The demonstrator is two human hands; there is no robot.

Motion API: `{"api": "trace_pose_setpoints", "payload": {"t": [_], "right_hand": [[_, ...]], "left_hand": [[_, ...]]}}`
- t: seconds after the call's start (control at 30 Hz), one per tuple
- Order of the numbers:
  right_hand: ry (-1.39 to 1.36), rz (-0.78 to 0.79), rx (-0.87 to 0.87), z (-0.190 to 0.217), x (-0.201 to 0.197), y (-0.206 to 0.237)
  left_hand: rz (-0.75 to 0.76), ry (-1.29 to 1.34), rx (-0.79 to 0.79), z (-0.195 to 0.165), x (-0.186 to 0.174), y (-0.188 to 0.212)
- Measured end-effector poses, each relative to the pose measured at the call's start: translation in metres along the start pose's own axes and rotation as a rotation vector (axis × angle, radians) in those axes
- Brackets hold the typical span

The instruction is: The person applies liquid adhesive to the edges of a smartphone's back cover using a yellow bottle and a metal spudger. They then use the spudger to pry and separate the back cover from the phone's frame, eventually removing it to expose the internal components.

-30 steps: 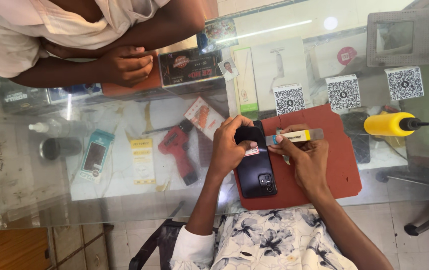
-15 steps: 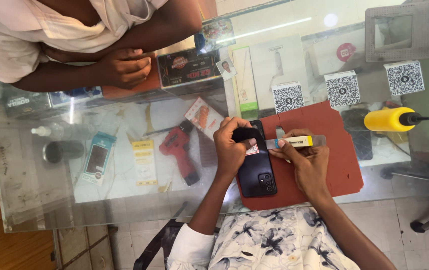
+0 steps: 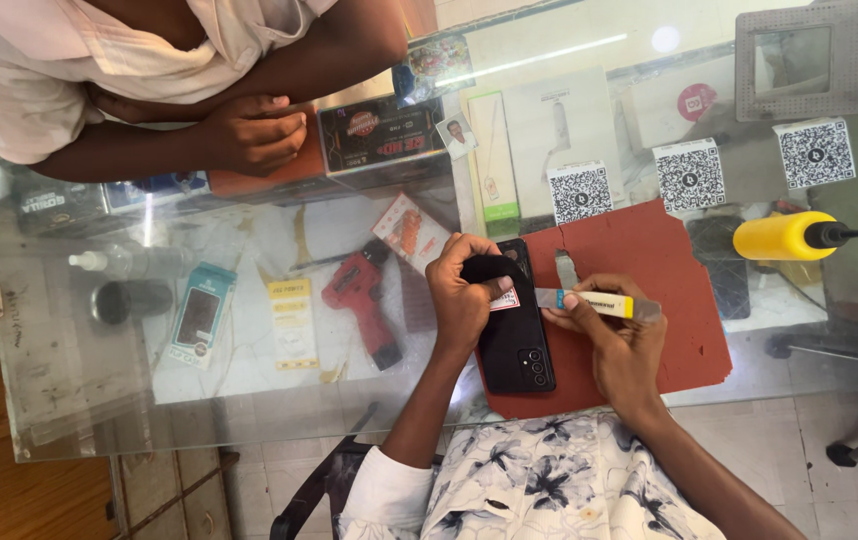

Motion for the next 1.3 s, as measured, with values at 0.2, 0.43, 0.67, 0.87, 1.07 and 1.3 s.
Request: {"api": "trace_pose_setpoints", "payload": {"t": [0.2,0.43,0.67,0.87,1.07,1.3], "right_hand": [[0.089,0.014,0.032,0.003,-0.001,-0.001],[-0.213,0.017,0.291,-0.004,-0.004,-0.015],[-0.23,-0.045,0.439,-0.012,-0.007,-0.019],[-0.249,-0.073,0.495,-0.014,-0.004,-0.015],[-0.141,-0.027,0.123,-0.001,-0.004,0.008],[-0.002,0.055,0.007,0.0,-0.006,0.017]], "left_hand": [[0.001,0.003,-0.022,0.0,0.0,0.001],[0.007,0.0,0.032,0.001,-0.004,0.002],[0.005,0.055,0.018,0.007,-0.006,0.004],[0.003,0.133,0.021,0.011,-0.007,0.005],[-0.01,0.174,-0.042,0.014,-0.01,0.004],[-0.01,0.189,-0.027,0.016,-0.01,0.005]]}}
Point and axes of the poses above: each hand's wrist, its own y-axis away from the middle knuckle, its own x-axis out of the palm, z = x × y, the point moved 3 cm from there along -y, towards the middle knuckle, and after that the axes turned 6 degrees about x, right-handed, at the moved point
